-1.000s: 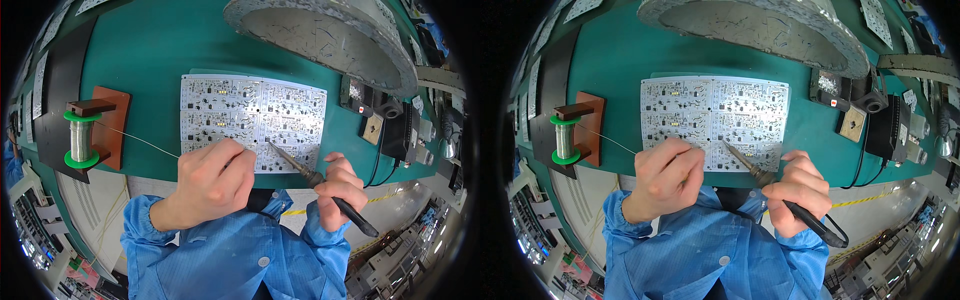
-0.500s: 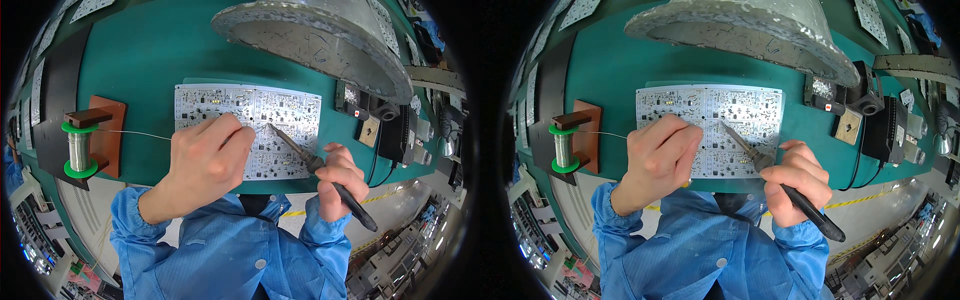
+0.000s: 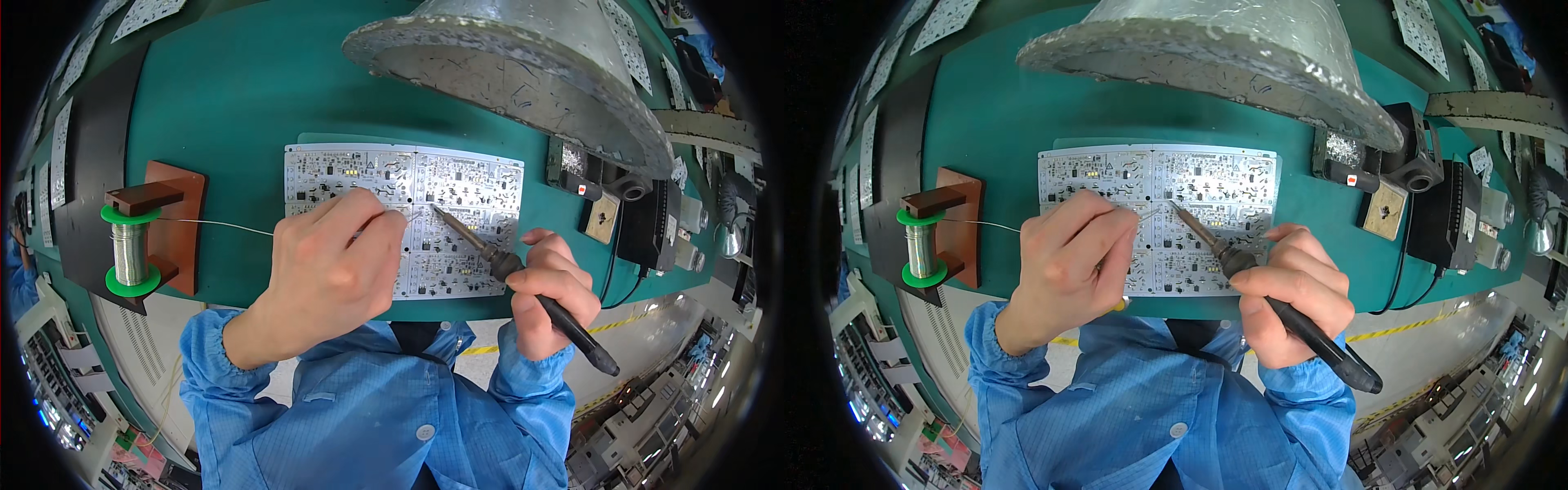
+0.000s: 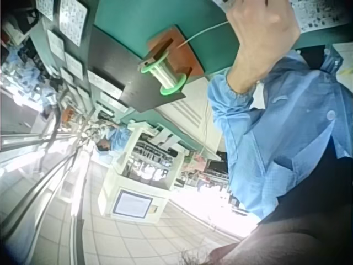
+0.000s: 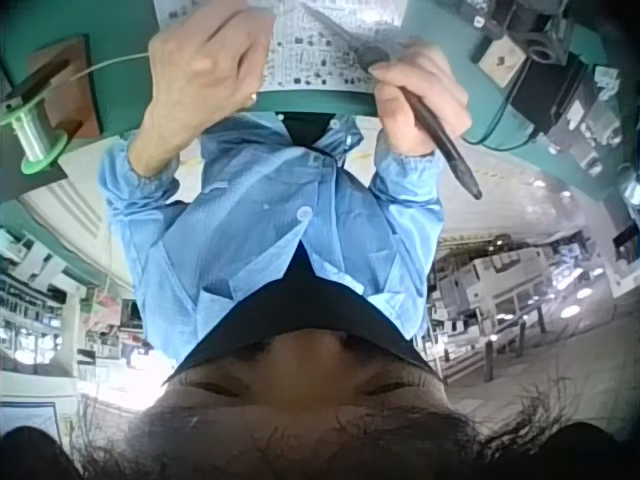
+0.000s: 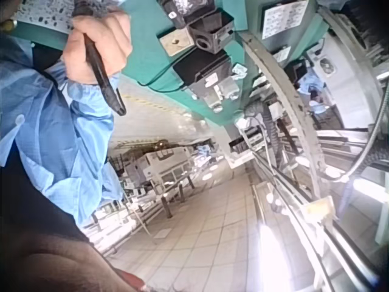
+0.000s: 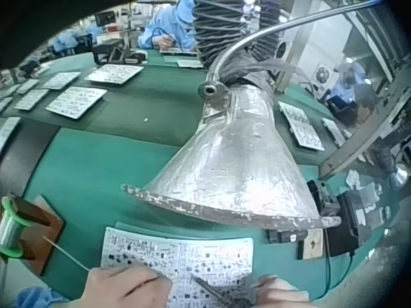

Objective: Soldering electronic components onto printed circuit boards at a manual assembly station.

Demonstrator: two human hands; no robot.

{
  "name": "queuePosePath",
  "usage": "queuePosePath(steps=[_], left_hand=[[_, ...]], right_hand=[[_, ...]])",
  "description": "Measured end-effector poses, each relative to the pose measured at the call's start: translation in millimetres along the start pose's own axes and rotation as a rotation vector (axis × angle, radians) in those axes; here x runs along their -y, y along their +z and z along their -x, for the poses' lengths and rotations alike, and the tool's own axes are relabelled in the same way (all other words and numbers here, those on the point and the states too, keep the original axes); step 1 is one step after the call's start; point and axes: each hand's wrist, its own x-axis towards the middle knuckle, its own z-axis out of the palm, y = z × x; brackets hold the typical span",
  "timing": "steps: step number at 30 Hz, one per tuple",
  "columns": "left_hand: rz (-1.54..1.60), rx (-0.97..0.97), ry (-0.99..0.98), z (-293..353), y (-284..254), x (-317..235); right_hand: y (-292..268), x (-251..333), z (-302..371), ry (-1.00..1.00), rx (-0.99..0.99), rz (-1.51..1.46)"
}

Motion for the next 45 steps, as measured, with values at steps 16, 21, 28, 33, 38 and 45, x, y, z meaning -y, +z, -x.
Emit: queuePosePath(steps=[16, 21, 28, 33, 38, 45], left_hand=[[0.033, 0.048, 0.027, -10.6, 4.7, 4.2], [0.02, 0.071, 0.017, -11.5, 5.4, 5.6], [0.022, 0.063, 0.018, -11.9, 8.8, 7.0], [0.03, 0.067, 0.011, -10.6, 8.5, 7.0], [0.039, 0.066, -0.002, -10.2, 4.6, 5.3], [0.019, 0.067, -0.033, -9.8, 2.5, 3.4]], right_hand=[[-2.3, -1.7, -2.2, 0.0, -0.083, -0.002], [-3.5, -9.1, -6.2, 0.01, -0.068, -0.041], [-8.9, -16.3, -8.0, 0.083, -0.079, -0.147], [-9.3, -16.9, -10.0, 0.045, -0.053, -0.129], [-9.2, -18.2, -10.3, 0.012, -0.042, -0.117], [-8.6, -19.5, -9.8, -0.006, -0.033, -0.115]])
